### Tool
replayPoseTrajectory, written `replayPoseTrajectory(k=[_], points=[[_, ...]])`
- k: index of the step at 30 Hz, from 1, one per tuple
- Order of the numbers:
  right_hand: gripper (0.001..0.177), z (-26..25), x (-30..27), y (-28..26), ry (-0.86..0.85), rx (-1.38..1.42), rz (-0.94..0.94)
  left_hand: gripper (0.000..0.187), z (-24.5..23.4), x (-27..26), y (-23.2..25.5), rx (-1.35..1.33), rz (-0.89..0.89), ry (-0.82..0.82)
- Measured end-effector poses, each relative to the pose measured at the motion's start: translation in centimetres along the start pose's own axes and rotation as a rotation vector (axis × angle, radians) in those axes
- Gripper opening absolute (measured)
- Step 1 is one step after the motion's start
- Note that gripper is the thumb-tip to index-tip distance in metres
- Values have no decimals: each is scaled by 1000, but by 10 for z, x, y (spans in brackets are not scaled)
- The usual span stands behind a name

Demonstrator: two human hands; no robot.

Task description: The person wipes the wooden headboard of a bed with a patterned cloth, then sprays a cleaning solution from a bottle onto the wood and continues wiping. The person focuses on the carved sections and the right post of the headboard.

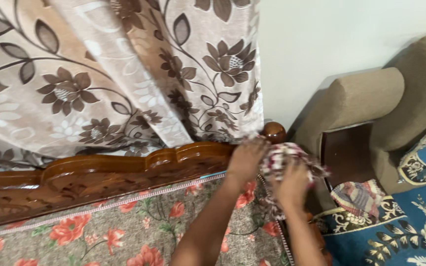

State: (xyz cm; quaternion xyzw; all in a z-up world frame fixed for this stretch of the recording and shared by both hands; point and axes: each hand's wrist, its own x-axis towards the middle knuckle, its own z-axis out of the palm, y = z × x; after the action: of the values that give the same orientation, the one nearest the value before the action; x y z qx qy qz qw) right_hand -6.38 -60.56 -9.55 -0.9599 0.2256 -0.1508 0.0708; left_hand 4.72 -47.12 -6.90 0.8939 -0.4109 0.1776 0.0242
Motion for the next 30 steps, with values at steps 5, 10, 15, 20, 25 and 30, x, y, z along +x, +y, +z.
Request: replayPoseTrajectory(k=[5,10,15,20,25,30], points=[[93,29,19,-32,-286,-176,3,87,2,4,-47,157,-192,-561],[88,52,53,-30,-180,53,255,81,31,-12,-57,208,-160,-566],[90,85,89,8,-311,295,359,68,75,-14,-63,145,-197,-520],[75,109,114,55,-250,513,237,61,85,-11,-66,191,-197,-484],[64,73,75,26,-315,236,204,69,63,-11,-60,90,-221,-579],[68,43,40,1,-23,-5,-232,63,64,-10,-58,159,-205,-539]])
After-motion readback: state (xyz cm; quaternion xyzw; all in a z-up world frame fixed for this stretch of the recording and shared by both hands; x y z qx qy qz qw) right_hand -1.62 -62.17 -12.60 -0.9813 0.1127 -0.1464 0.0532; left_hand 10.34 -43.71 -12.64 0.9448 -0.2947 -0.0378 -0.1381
